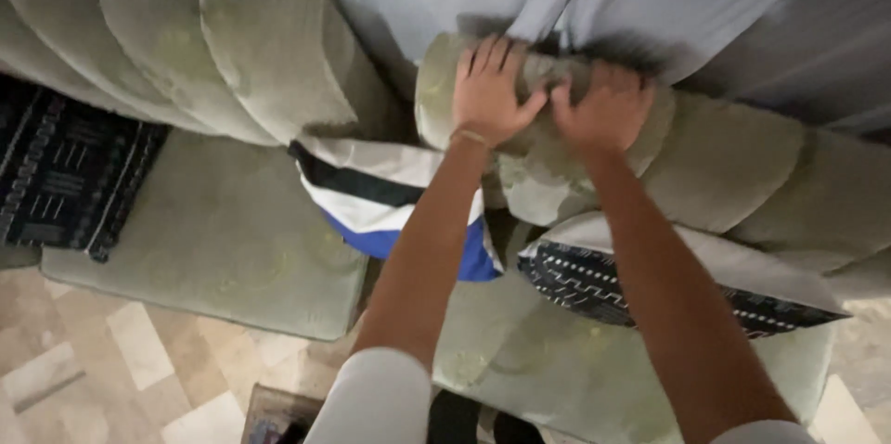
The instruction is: Arrange pillows on a sofa, adjust curtains, and clean a book using a cloth.
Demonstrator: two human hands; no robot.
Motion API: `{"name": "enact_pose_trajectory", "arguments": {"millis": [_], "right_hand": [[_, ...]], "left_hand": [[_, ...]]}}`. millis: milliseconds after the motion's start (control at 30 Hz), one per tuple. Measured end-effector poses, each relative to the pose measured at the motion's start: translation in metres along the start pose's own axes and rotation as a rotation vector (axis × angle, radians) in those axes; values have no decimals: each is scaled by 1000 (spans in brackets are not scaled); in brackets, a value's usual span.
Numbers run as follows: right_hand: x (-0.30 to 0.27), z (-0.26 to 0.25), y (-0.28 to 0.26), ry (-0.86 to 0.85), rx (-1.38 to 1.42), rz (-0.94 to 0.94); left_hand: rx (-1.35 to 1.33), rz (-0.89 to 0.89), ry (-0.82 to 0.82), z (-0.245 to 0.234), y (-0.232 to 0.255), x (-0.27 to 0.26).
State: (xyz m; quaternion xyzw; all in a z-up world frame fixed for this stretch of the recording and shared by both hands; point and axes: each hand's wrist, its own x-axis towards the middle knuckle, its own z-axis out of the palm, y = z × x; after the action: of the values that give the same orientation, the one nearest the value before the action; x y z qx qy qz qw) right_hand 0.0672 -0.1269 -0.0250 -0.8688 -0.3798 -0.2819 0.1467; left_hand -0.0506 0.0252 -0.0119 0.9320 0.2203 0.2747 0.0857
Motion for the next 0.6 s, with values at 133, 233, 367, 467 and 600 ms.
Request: {"name": "enact_pose_trajectory", "arguments": {"millis": [133, 233, 367, 467, 600], "right_hand": [[6, -16, -11, -100, -33, 3], [3, -17, -20, 72, -49, -30], [13, -40, -48, -4, -10, 54], [9, -34, -48, -54, 6, 98], [11, -69, -27, -96, 367, -287]], "left_hand": [[6, 23, 129, -12, 0, -1], [-19, 29, 137, -17, -6, -9], [-5, 17, 121, -26, -18, -11], [-15, 46, 105, -29, -26, -11], [48, 209, 264, -42, -47, -6]]}}
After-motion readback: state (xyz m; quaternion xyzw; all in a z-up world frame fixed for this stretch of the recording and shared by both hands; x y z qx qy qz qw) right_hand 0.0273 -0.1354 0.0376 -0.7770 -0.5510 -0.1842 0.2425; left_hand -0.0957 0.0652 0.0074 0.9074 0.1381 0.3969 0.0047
